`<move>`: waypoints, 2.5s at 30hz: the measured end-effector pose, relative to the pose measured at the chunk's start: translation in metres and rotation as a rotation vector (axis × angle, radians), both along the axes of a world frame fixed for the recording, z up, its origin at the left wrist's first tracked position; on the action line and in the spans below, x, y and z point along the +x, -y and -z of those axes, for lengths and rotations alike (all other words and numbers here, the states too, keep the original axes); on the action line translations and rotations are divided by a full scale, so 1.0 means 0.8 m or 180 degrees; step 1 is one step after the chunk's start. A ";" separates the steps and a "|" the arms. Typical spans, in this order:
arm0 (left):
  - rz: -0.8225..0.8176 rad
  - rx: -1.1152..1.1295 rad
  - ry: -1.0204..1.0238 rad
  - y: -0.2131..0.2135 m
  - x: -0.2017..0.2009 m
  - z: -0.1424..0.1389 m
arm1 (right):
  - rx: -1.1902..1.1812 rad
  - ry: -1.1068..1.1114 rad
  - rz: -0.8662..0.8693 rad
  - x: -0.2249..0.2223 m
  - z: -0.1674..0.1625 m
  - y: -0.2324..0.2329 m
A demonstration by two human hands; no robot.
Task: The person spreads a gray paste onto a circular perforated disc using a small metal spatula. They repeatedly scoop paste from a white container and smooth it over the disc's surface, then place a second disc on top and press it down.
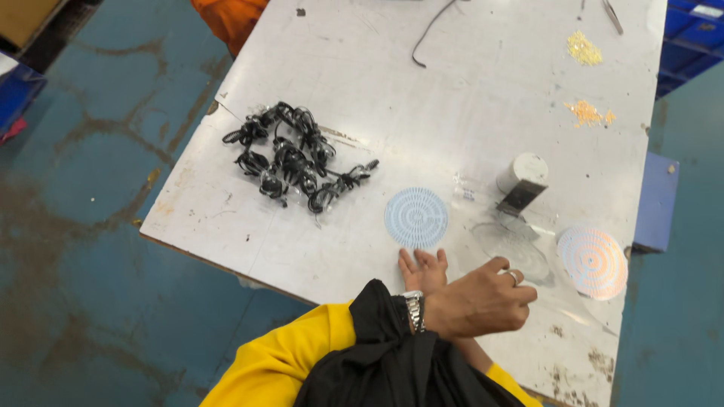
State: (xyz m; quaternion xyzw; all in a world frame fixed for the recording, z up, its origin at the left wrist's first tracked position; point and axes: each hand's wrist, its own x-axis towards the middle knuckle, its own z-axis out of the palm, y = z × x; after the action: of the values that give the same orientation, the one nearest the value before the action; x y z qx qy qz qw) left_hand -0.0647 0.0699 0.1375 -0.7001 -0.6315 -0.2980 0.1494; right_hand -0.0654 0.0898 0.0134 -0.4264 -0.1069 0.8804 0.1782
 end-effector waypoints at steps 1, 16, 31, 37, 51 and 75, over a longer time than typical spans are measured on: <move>-0.0012 -0.0048 -0.0006 -0.001 -0.003 0.000 | 0.0687 0.0351 -0.0215 -0.028 -0.008 -0.001; 0.0739 -0.0195 0.0866 -0.014 -0.081 -0.021 | 0.2990 0.1391 -0.2064 0.170 0.027 -0.111; -0.0318 -0.0608 0.1319 -0.002 -0.073 -0.084 | 0.3738 0.4204 -0.1363 0.198 -0.094 -0.333; -0.0634 -0.0643 0.1367 0.006 -0.060 -0.080 | 0.3316 0.2573 -0.0434 0.227 -0.061 -0.370; -0.0760 -0.0319 0.1197 -0.006 -0.033 -0.071 | 0.2337 0.1217 -0.0528 0.284 -0.017 -0.225; -0.0565 -0.0658 0.0658 0.049 0.057 0.087 | 0.6937 0.2127 -0.3122 0.238 0.032 -0.173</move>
State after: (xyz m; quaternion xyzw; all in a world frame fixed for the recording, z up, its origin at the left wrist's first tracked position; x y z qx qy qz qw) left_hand -0.0192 0.0304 0.0675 -0.6188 -0.7301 -0.2875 0.0366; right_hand 0.1250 0.2285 -0.0123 -0.1743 -0.9709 0.1545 0.0555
